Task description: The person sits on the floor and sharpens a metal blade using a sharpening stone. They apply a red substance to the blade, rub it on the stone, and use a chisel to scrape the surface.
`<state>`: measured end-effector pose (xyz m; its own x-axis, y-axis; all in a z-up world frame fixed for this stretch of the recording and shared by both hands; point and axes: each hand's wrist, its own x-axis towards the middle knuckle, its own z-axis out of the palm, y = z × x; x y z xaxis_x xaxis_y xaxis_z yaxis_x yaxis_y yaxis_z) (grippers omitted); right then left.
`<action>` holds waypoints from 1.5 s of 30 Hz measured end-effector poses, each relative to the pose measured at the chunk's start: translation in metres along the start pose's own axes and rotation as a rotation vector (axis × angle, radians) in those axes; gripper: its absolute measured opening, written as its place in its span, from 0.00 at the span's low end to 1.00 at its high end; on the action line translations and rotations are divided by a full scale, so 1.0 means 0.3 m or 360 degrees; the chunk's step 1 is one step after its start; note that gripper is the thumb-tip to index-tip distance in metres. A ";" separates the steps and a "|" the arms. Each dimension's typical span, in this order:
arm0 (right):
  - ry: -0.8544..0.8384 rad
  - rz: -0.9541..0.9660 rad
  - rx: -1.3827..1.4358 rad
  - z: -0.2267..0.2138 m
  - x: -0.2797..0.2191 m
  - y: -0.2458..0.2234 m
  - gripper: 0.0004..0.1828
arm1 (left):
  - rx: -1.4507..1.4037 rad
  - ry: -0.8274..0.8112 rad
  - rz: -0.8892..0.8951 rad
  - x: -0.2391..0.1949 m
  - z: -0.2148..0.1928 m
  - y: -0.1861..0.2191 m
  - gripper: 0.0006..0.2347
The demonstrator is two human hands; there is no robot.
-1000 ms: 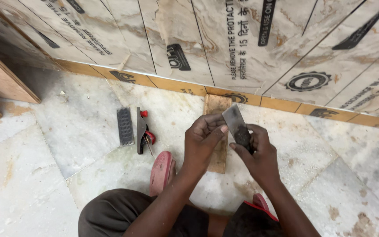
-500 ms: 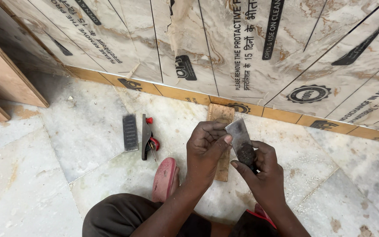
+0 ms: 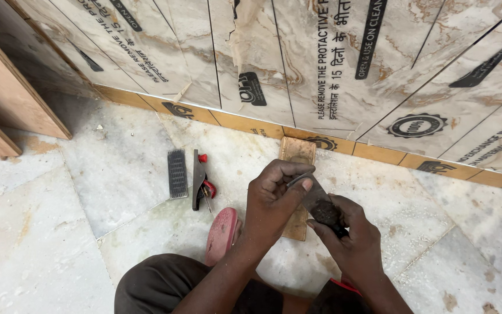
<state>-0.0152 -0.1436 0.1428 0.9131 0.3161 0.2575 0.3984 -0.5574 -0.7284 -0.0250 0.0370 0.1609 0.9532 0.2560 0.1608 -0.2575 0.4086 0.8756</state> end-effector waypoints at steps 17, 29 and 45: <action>-0.0160 0.0136 0.0130 -0.002 0.010 0.011 0.30 | -0.0028 0.0087 -0.0042 -0.004 0.004 -0.038 0.05; -0.0601 0.0479 0.1162 -0.012 0.022 0.192 0.11 | 0.0068 -0.0064 0.0042 0.015 -0.020 -0.092 0.06; -0.0585 0.0061 -0.0978 0.133 0.085 0.402 0.27 | 0.2308 -0.0703 -0.0647 -0.041 -0.093 -0.453 0.23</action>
<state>0.0525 -0.1721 0.0362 0.8822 0.4656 -0.0704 0.4422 -0.8706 -0.2156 -0.0063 0.0028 0.0271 0.9542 -0.0302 -0.2977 0.1369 -0.8406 0.5241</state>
